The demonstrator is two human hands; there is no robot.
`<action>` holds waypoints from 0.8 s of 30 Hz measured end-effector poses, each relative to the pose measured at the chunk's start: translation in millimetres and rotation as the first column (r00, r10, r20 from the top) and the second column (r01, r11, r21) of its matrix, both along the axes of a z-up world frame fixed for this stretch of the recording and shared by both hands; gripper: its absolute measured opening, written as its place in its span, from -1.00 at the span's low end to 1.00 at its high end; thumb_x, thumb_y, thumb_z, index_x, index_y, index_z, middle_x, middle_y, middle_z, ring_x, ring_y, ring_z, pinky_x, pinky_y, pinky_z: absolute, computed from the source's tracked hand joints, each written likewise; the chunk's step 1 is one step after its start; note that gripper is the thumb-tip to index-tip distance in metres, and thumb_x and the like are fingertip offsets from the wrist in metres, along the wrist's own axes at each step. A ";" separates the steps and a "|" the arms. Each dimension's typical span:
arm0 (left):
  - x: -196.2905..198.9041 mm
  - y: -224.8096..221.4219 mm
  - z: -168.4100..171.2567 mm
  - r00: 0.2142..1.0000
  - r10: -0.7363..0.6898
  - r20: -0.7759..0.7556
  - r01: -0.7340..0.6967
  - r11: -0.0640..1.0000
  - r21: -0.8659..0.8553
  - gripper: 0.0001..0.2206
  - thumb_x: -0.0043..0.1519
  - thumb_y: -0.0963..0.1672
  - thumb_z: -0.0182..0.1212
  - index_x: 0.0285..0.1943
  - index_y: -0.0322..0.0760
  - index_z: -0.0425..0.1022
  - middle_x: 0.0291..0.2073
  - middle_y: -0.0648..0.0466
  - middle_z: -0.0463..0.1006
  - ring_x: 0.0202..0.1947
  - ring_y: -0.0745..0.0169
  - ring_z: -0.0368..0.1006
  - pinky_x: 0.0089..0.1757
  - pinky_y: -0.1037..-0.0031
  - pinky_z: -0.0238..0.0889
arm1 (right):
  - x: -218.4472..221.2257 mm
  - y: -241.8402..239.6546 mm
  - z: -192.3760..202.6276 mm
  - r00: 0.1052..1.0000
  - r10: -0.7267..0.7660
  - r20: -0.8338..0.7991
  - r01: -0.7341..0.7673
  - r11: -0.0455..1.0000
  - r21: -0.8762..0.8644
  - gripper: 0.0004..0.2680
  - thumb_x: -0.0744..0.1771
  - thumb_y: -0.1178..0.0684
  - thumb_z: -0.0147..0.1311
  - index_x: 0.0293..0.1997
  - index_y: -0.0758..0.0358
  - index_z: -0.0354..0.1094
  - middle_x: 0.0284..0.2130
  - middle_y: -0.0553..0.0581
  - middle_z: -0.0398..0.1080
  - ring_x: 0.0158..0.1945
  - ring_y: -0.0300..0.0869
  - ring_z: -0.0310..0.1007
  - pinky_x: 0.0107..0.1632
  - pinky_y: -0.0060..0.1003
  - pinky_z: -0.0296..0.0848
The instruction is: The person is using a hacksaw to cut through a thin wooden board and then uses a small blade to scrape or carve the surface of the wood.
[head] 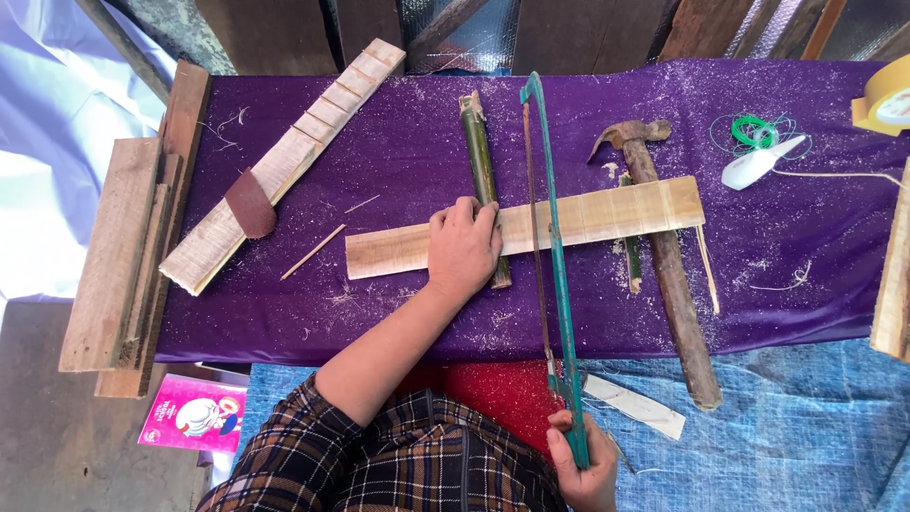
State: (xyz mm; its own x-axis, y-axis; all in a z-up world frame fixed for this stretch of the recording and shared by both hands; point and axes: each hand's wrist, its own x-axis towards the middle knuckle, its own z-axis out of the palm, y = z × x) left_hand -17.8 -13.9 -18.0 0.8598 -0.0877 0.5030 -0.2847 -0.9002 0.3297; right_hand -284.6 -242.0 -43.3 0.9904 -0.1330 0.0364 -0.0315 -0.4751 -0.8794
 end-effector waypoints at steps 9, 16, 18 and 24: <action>0.2 0.1 -1.2 1.000 -0.003 -0.006 0.003 1.000 0.001 -0.80 0.29 -0.08 0.08 0.00 -0.20 0.51 -0.22 0.03 0.38 -0.19 0.10 0.34 -0.13 0.22 0.20 | 1.9 3.2 7.2 1.000 -0.011 -0.013 0.011 1.000 -0.003 -0.85 0.29 -0.03 0.13 -0.22 0.20 0.50 -0.35 -0.04 0.59 -0.34 -0.24 0.62 -0.18 -0.30 0.53; 0.4 0.3 -2.0 0.999 0.003 -0.032 -0.002 1.000 0.016 -0.78 0.29 -0.07 0.08 0.02 -0.19 0.52 -0.20 0.03 0.38 -0.19 0.07 0.35 -0.15 0.23 0.20 | -0.8 -0.4 -3.7 1.000 -0.008 0.008 0.008 0.999 0.036 -0.84 0.29 -0.01 0.14 -0.18 0.23 0.49 -0.31 0.01 0.59 -0.28 -0.23 0.64 -0.15 -0.30 0.57; 0.1 0.0 -1.6 1.000 0.002 -0.018 -0.002 1.000 0.006 -0.78 0.29 -0.07 0.08 0.02 -0.20 0.52 -0.21 0.03 0.38 -0.20 0.07 0.35 -0.16 0.23 0.19 | -0.4 0.8 -0.1 1.000 -0.009 0.006 0.008 1.000 0.030 -0.84 0.29 -0.01 0.14 -0.18 0.23 0.50 -0.32 0.00 0.60 -0.29 -0.23 0.64 -0.16 -0.30 0.57; -1.4 -0.4 6.0 0.998 0.049 -0.041 -0.046 0.997 0.054 -0.80 0.27 -0.05 0.12 -0.02 -0.12 0.54 -0.22 0.05 0.43 -0.20 0.14 0.37 -0.04 0.07 0.19 | 0.2 1.0 2.4 1.000 -0.001 0.014 0.001 1.000 0.002 -0.85 0.29 -0.02 0.13 -0.19 0.20 0.50 -0.34 -0.04 0.60 -0.34 -0.25 0.63 -0.19 -0.32 0.56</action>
State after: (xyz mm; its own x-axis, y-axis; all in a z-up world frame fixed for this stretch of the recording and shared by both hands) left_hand -19.2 -14.3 -11.9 0.8838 -0.0720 0.4622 -0.2281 -0.9290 0.2915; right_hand -284.4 -241.1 -41.0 0.9897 -0.1343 0.0497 -0.0200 -0.4734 -0.8806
